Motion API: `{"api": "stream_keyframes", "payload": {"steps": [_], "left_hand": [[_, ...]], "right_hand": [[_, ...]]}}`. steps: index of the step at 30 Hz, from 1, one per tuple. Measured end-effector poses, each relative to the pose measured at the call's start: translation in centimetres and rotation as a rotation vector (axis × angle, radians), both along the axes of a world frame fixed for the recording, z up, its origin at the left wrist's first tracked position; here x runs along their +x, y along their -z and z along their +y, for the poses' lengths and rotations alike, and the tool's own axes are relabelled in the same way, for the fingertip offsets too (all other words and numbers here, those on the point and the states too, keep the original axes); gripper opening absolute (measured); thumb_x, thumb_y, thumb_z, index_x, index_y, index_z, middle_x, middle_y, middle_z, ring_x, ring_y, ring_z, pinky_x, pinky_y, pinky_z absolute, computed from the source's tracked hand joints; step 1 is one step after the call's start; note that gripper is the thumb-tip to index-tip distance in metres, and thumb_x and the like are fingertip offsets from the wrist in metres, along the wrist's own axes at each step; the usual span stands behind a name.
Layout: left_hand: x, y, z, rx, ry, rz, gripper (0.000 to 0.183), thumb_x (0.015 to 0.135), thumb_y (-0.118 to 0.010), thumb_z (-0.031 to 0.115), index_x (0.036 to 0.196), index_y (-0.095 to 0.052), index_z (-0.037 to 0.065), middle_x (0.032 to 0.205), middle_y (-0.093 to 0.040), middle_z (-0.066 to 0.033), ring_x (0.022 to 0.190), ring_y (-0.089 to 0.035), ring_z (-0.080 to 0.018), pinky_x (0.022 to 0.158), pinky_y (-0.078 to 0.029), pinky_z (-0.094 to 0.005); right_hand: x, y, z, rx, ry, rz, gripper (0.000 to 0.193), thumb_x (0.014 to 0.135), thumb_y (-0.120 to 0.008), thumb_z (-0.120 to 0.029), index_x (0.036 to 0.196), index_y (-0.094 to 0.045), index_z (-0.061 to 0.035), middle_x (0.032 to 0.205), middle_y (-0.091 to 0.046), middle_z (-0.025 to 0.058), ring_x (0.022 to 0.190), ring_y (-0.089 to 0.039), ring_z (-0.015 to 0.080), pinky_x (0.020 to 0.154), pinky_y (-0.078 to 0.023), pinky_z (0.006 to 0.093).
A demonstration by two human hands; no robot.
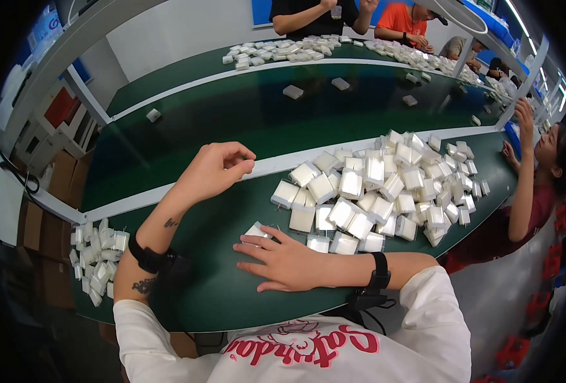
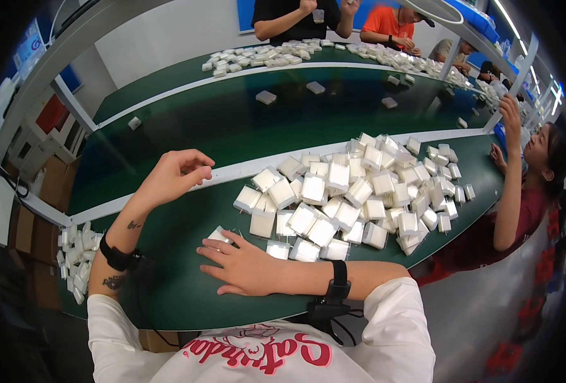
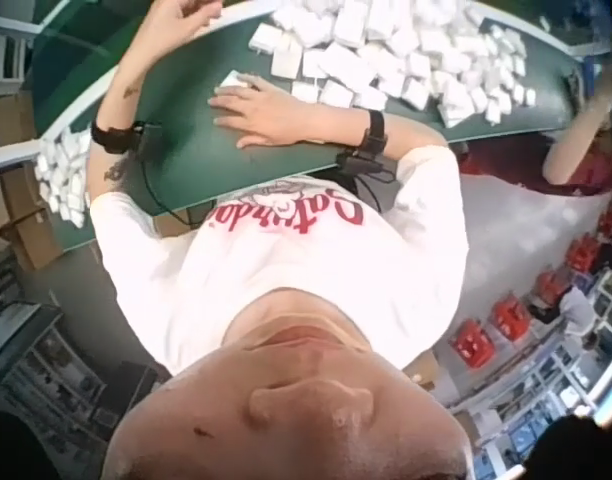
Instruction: Manually assemble small electronic components at a factory workbench using tweezers.
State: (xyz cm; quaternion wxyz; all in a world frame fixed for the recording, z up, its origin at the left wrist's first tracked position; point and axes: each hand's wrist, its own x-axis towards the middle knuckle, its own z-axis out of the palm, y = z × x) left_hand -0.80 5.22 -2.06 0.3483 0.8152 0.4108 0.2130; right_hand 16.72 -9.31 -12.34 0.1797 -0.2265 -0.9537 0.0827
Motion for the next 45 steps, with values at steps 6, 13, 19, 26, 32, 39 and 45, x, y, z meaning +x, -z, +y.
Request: {"api": "stream_keyframes", "payload": {"steps": [6, 13, 19, 26, 32, 39, 45], "left_hand": [[7.0, 2.1, 12.5, 0.388, 0.094, 0.507, 0.036, 0.084, -0.071, 0.034, 0.107, -0.07, 0.006, 0.091, -0.072, -0.0169, 0.083, -0.071, -0.0276, 0.079, -0.055, -0.0396], [16.5, 7.9, 21.7, 0.309, -0.087, 0.631, 0.073, 0.091, -0.061, 0.043, 0.151, -0.031, 0.015, 0.137, -0.051, -0.0219, 0.126, -0.049, -0.0421, 0.1, -0.046, -0.0511], [18.0, 9.7, 24.7, 0.258, -0.063, 0.574, 0.057, 0.086, -0.07, 0.033, 0.135, -0.05, 0.012, 0.134, -0.052, -0.0232, 0.129, -0.045, -0.0431, 0.1, -0.046, -0.0523], [11.4, 6.2, 19.4, 0.383, 0.017, 0.134, 0.065, 0.072, -0.082, 0.024, 0.126, -0.053, 0.004, 0.122, -0.06, -0.0205, 0.112, -0.061, -0.0336, 0.092, -0.051, -0.0399], [4.6, 0.5, 5.8, 0.377, 0.0, -0.288, 0.067, 0.071, -0.082, 0.012, 0.13, -0.053, 0.005, 0.122, -0.06, -0.0168, 0.112, -0.06, -0.0254, 0.093, -0.052, -0.035], [0.4, -3.8, -3.9, 0.483, 0.098, -0.441, 0.067, 0.067, -0.082, -0.003, 0.129, -0.055, 0.004, 0.132, -0.052, -0.0123, 0.12, -0.055, -0.0226, 0.098, -0.051, -0.037], [-1.1, -3.3, -5.0, 0.271, 0.21, -0.628, 0.068, 0.068, -0.082, -0.004, 0.129, -0.053, 0.001, 0.132, -0.057, -0.0134, 0.122, -0.056, -0.0221, 0.102, -0.049, -0.037]], "right_hand": [[0.3, 0.0, -0.1, -0.052, 0.027, 0.014, 0.045, 0.092, -0.06, -0.04, 0.126, -0.057, -0.0109, 0.139, -0.047, 0.0116, 0.138, -0.035, 0.0282, 0.113, -0.027, 0.0529], [-0.2, 0.5, -0.3, -0.118, 0.024, 0.086, 0.044, 0.09, -0.062, -0.035, 0.123, -0.059, -0.0066, 0.134, -0.048, 0.0137, 0.137, -0.035, 0.0301, 0.113, -0.026, 0.0526], [-0.1, 0.1, 0.0, -0.201, 0.028, 0.058, 0.044, 0.09, -0.062, -0.034, 0.124, -0.059, -0.0066, 0.134, -0.049, 0.0134, 0.137, -0.035, 0.0297, 0.114, -0.025, 0.0517], [-0.1, -0.1, 0.2, -0.166, 0.014, 0.09, 0.043, 0.089, -0.064, -0.033, 0.123, -0.059, -0.0083, 0.132, -0.049, 0.0123, 0.137, -0.035, 0.0292, 0.113, -0.026, 0.0521], [-0.1, -0.8, 0.3, -0.137, 0.005, 0.046, 0.042, 0.089, -0.064, -0.035, 0.123, -0.059, -0.0116, 0.132, -0.049, 0.0108, 0.137, -0.036, 0.0289, 0.113, -0.025, 0.0524], [0.0, -1.4, 0.1, -0.083, 0.029, 0.002, 0.042, 0.088, -0.066, -0.035, 0.122, -0.059, -0.0109, 0.134, -0.049, 0.012, 0.136, -0.037, 0.0301, 0.112, -0.027, 0.0536], [1.3, -6.8, 0.3, -0.144, 0.283, 0.526, 0.038, 0.077, -0.077, -0.01, 0.108, -0.055, -0.0036, 0.127, -0.051, 0.0185, 0.118, -0.051, 0.0325, 0.094, -0.044, 0.0462]]}}
